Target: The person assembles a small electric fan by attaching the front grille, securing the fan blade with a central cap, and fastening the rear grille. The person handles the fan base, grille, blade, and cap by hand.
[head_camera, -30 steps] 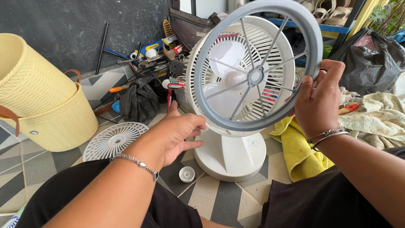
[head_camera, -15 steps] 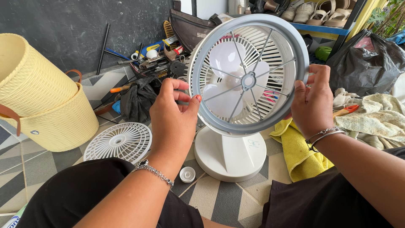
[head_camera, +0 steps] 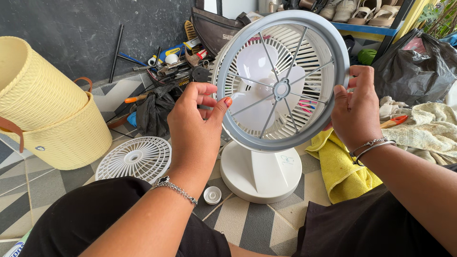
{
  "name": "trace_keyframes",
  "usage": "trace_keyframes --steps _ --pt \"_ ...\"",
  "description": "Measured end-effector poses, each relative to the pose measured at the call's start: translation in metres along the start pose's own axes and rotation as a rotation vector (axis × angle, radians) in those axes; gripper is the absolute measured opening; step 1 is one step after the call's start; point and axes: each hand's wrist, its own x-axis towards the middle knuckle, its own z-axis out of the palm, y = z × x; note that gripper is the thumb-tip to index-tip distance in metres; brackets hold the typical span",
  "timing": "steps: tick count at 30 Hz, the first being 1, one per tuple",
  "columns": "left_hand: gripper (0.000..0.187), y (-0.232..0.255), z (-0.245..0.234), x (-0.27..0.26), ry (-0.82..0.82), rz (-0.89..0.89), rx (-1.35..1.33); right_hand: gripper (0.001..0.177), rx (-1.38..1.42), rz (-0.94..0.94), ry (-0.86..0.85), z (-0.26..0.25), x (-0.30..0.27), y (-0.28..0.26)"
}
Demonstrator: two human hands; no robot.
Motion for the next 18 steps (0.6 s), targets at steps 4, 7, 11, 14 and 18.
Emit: trace_keyframes --steps 4,7,11,14,18 --pt "0.022 0.000 0.001 0.000 0.020 -0.029 -0.036 0.032 -0.015 -0.080 0.006 0.000 0.000 0.003" --pt "0.020 0.000 0.001 0.001 0.002 -0.088 -0.118 0.032 -0.060 -0.100 0.035 0.000 0.001 0.001" --pt "0.018 0.000 0.001 0.003 -0.020 -0.110 -0.135 0.032 -0.161 -0.035 0.068 -0.002 0.005 -0.005" --pt "0.016 0.000 0.001 0.002 -0.029 -0.141 -0.132 0.031 -0.097 0.077 0.078 -0.002 0.009 -0.006" --pt "0.016 0.000 0.002 0.003 -0.020 -0.130 -0.131 0.033 -0.282 -0.045 0.096 -0.007 0.011 0.002"
